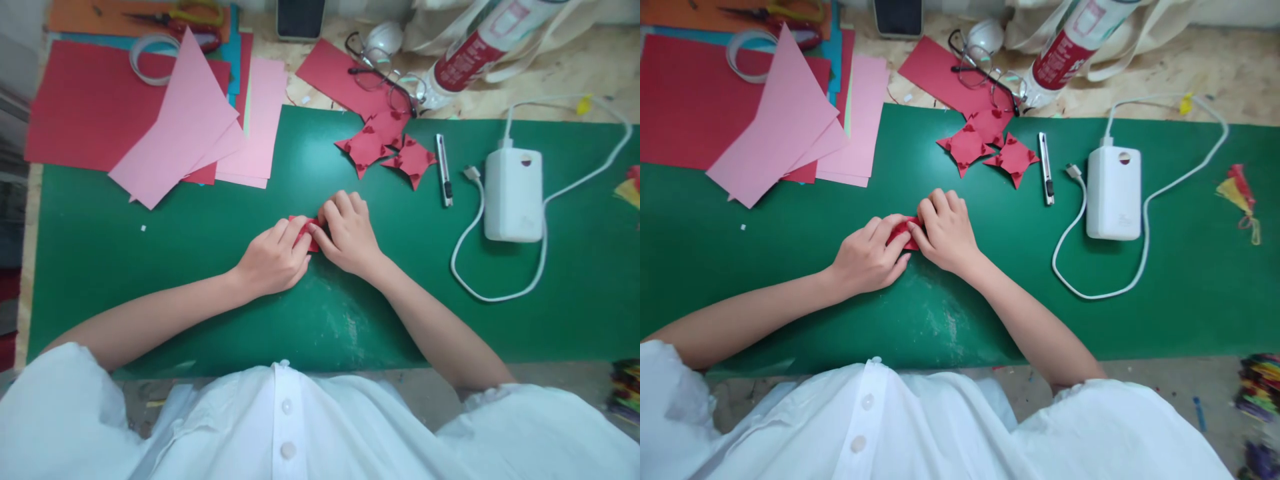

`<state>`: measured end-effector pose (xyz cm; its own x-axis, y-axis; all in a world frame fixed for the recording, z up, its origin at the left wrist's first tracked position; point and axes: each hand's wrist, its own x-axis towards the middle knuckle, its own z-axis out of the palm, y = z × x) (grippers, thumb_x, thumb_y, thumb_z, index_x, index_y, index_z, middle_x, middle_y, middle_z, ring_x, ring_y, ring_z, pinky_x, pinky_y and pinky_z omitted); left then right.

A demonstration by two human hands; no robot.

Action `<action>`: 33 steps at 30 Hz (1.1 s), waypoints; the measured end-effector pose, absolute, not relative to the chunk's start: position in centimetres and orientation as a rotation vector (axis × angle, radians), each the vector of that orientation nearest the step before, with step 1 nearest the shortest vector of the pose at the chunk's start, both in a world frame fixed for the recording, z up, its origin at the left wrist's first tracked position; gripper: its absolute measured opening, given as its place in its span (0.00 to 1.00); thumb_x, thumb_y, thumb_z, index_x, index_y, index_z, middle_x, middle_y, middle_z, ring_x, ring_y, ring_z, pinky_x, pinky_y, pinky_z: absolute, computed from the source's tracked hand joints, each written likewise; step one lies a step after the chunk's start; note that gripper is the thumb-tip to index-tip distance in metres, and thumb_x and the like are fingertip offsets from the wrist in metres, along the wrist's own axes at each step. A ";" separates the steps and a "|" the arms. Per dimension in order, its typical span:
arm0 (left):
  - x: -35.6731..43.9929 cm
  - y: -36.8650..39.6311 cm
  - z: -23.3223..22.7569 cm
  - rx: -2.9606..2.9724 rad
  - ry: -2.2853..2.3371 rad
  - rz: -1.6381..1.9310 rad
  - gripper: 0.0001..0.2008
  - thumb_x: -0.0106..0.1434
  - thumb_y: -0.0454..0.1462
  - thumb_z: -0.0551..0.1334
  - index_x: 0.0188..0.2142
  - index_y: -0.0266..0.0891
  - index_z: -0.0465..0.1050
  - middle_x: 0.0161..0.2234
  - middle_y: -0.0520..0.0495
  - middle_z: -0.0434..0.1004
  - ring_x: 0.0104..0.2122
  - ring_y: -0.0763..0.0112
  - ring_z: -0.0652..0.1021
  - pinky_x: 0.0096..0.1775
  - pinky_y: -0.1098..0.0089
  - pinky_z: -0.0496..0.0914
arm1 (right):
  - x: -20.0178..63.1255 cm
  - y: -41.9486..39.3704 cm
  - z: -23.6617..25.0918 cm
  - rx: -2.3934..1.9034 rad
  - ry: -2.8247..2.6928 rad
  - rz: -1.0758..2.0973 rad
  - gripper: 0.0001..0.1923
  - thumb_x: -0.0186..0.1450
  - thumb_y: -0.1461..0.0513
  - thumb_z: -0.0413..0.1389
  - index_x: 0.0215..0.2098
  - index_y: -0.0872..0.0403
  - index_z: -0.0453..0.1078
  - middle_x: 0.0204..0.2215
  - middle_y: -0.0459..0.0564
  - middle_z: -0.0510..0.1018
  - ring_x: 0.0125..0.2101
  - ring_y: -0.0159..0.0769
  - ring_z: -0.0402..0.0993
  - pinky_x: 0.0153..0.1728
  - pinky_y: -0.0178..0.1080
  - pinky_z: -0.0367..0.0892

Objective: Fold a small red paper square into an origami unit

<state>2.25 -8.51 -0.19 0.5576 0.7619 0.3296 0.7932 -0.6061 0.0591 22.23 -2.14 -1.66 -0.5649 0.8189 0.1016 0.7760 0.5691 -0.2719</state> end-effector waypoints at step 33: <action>1.9 -7.0 -1.6 -2.609 -1.237 -0.614 0.14 0.74 0.36 0.58 0.48 0.31 0.81 0.54 0.32 0.83 0.52 0.55 0.82 0.54 0.56 0.82 | 21.8 -2.0 -1.7 -1.379 -2.577 0.200 0.19 0.77 0.52 0.44 0.48 0.54 0.71 0.47 0.61 0.73 0.47 0.49 0.63 0.48 0.48 0.60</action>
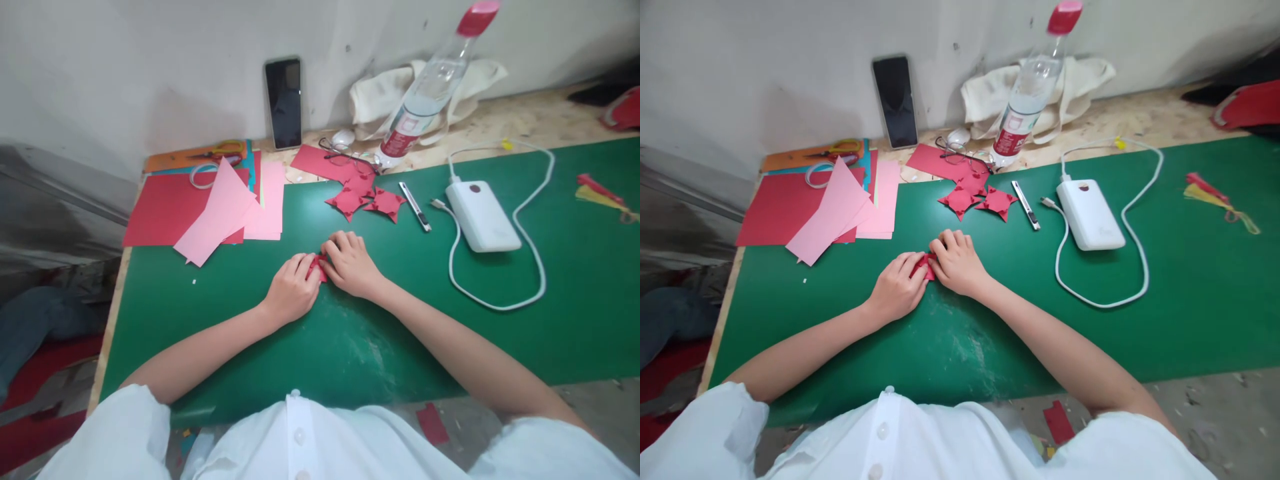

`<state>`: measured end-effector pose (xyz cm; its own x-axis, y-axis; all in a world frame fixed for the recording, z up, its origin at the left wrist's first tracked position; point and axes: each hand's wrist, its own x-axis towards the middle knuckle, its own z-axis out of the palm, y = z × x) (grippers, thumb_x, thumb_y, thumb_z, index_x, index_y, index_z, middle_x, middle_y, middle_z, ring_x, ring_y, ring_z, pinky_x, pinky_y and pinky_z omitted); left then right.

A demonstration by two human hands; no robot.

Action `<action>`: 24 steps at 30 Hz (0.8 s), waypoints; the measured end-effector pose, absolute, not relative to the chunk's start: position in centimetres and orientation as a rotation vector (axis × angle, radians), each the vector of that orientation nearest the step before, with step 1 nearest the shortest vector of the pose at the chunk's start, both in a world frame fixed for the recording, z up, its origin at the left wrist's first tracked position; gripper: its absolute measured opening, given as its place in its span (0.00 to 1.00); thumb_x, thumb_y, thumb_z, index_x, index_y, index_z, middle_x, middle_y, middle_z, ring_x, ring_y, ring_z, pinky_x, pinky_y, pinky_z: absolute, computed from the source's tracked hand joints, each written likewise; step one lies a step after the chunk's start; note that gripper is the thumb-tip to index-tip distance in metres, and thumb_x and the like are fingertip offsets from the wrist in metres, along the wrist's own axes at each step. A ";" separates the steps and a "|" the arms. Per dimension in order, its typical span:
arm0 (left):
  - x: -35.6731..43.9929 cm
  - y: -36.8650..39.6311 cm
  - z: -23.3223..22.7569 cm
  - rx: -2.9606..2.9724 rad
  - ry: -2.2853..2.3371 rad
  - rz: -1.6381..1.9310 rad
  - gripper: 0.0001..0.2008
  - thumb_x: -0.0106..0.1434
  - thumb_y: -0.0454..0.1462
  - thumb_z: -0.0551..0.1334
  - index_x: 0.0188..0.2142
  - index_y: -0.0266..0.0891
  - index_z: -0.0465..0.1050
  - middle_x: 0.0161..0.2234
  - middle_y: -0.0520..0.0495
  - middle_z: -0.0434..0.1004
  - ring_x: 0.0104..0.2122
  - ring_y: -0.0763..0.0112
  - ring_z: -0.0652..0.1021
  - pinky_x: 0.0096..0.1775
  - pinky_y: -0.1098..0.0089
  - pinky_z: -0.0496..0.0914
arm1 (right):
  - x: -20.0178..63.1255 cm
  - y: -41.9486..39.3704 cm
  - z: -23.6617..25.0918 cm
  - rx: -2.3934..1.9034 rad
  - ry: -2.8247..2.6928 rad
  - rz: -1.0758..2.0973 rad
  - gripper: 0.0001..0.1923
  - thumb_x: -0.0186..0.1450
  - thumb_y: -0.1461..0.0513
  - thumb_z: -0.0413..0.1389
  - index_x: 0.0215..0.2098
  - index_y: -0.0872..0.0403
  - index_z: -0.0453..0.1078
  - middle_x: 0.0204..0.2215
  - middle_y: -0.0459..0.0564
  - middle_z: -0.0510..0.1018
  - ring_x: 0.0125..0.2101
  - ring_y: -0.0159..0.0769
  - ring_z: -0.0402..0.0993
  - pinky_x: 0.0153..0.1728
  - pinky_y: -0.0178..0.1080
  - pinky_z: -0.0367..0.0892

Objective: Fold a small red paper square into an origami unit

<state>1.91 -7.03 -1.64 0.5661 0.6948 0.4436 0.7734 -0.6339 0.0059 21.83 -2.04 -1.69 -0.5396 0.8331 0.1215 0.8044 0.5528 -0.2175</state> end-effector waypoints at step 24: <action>-0.3 -1.0 -1.5 -2.915 -0.910 -0.886 0.13 0.71 0.30 0.62 0.53 0.31 0.78 0.58 0.31 0.81 0.60 0.49 0.82 0.58 0.51 0.84 | 24.6 3.2 -1.9 -0.783 -2.545 0.414 0.08 0.76 0.57 0.54 0.43 0.54 0.66 0.35 0.50 0.75 0.35 0.37 0.61 0.41 0.41 0.55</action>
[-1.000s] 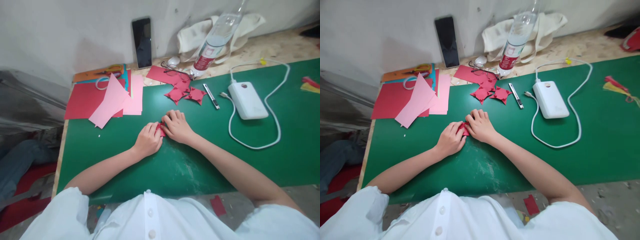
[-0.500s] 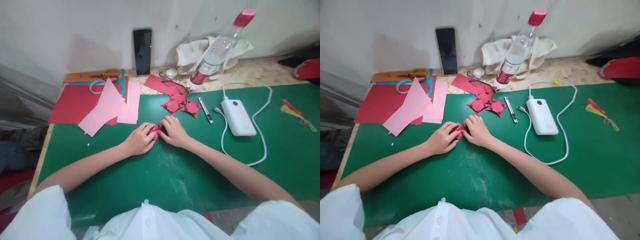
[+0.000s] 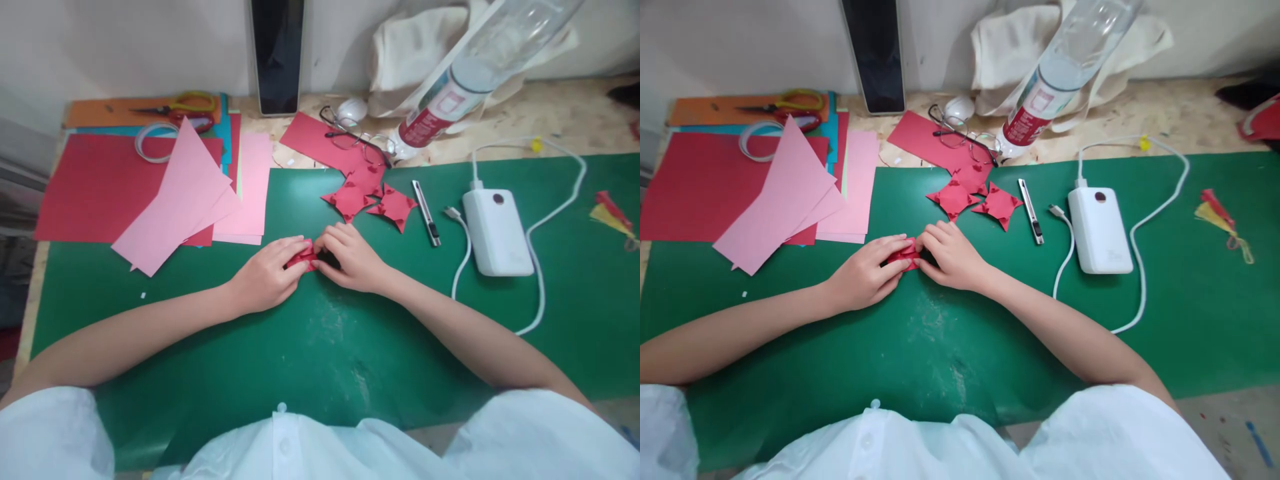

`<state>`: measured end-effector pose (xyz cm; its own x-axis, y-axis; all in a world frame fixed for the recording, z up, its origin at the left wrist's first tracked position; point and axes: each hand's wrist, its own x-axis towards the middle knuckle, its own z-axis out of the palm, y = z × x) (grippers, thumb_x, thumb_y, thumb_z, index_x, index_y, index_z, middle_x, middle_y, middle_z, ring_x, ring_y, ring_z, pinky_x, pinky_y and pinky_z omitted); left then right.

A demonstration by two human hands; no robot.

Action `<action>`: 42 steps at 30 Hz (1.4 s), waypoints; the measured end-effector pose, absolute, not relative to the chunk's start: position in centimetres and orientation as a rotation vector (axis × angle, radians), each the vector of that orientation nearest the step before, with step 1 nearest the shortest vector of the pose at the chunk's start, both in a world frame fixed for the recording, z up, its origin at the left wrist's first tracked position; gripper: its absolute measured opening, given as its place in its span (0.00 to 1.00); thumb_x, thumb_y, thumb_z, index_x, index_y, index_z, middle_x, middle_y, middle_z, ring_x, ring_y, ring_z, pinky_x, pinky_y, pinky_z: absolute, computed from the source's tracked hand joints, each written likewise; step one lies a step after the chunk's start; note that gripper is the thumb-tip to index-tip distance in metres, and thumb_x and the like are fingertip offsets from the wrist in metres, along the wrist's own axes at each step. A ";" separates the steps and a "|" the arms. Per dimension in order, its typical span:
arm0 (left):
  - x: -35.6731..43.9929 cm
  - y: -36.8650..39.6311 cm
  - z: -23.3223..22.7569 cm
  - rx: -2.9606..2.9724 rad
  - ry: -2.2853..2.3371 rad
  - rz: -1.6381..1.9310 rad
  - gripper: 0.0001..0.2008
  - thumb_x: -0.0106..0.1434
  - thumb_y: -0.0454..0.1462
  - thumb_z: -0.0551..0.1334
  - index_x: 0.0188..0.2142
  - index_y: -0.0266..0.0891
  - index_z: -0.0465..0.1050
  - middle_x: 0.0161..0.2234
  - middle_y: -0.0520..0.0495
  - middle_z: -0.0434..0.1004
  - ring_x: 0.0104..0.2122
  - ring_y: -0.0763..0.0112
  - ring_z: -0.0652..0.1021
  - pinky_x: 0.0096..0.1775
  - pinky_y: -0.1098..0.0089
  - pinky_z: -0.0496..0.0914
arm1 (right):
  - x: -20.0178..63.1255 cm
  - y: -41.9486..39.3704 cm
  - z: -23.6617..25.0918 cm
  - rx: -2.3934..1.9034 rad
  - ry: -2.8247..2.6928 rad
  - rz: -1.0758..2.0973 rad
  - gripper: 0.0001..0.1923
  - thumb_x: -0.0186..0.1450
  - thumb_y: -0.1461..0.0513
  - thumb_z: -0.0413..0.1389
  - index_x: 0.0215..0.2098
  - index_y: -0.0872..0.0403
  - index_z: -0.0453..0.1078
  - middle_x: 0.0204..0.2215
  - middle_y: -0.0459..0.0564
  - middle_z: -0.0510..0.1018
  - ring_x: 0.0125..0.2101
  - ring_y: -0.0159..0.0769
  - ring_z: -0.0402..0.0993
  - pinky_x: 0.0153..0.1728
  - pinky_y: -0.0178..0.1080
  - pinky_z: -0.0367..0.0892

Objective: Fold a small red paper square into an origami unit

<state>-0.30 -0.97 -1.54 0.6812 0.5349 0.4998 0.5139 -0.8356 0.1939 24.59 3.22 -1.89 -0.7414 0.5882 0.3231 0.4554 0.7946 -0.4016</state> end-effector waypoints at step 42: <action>-0.8 0.6 -0.8 2.989 0.772 0.846 0.09 0.73 0.33 0.60 0.47 0.31 0.79 0.51 0.36 0.87 0.51 0.58 0.88 0.53 0.60 0.86 | 24.0 2.3 -1.2 -0.671 -2.489 -0.095 0.11 0.76 0.65 0.55 0.34 0.54 0.70 0.27 0.44 0.77 0.28 0.30 0.67 0.32 0.34 0.64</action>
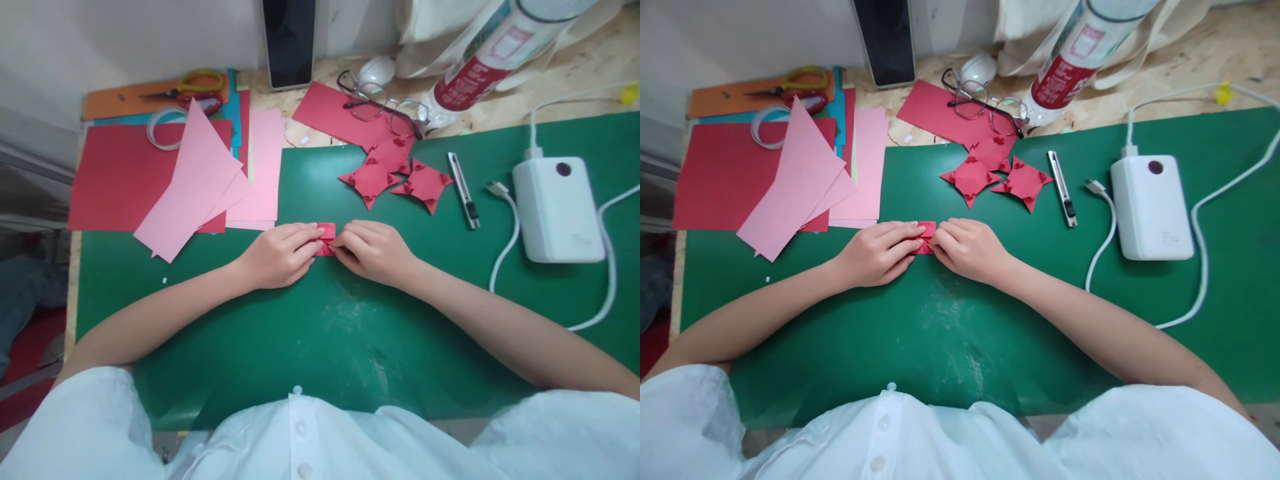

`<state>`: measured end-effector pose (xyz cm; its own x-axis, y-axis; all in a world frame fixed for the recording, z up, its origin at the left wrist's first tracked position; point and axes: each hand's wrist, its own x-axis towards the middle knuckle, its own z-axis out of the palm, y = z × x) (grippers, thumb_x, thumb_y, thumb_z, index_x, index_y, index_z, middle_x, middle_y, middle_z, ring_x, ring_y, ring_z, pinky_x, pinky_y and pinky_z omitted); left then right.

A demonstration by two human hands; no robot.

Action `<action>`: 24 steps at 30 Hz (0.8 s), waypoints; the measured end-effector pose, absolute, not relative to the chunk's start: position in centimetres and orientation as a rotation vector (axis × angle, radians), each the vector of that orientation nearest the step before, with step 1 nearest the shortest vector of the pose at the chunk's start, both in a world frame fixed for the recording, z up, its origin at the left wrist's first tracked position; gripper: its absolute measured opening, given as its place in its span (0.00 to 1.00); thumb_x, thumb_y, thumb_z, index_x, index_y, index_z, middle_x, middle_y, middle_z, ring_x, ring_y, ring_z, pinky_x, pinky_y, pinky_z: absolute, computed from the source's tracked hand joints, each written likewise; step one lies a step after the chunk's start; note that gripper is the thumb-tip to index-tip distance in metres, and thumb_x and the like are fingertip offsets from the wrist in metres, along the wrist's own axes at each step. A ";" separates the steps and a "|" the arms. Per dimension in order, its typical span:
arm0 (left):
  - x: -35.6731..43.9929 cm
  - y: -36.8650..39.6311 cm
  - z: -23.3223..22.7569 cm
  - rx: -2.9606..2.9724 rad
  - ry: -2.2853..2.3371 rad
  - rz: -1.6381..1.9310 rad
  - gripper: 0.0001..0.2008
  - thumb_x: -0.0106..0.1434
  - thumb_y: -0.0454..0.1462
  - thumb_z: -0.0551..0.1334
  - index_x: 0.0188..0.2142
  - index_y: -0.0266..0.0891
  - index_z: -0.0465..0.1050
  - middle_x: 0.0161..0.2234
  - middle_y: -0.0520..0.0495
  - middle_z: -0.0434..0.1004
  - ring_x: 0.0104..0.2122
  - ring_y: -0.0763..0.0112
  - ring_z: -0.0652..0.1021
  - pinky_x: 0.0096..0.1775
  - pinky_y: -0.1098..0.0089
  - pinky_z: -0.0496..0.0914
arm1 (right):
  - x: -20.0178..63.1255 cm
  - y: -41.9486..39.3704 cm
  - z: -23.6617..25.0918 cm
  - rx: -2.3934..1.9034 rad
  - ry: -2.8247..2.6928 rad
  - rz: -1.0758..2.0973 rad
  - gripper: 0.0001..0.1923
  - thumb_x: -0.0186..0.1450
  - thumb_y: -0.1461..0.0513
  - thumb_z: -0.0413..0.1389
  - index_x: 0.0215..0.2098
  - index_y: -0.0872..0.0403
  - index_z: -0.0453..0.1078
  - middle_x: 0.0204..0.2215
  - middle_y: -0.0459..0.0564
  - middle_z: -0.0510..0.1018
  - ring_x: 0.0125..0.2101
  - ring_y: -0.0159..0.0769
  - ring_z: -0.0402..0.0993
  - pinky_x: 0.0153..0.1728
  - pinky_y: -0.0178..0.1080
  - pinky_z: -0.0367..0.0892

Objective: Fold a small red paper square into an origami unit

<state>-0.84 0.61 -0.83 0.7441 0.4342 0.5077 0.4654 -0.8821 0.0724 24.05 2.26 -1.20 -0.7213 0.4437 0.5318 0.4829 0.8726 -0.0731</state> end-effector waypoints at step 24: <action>-0.6 0.5 -1.2 -2.782 -0.762 -0.874 0.09 0.75 0.34 0.61 0.48 0.34 0.80 0.49 0.40 0.88 0.48 0.62 0.88 0.50 0.64 0.85 | 23.5 0.8 0.7 -0.446 -2.529 -0.630 0.12 0.73 0.68 0.58 0.30 0.56 0.72 0.23 0.46 0.68 0.28 0.32 0.58 0.30 0.38 0.57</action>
<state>-0.61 0.55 -1.25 0.7053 0.4277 0.5653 0.5014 -0.8647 0.0286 23.51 0.81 0.74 -0.8254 0.1897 0.5318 0.4171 0.8397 0.3478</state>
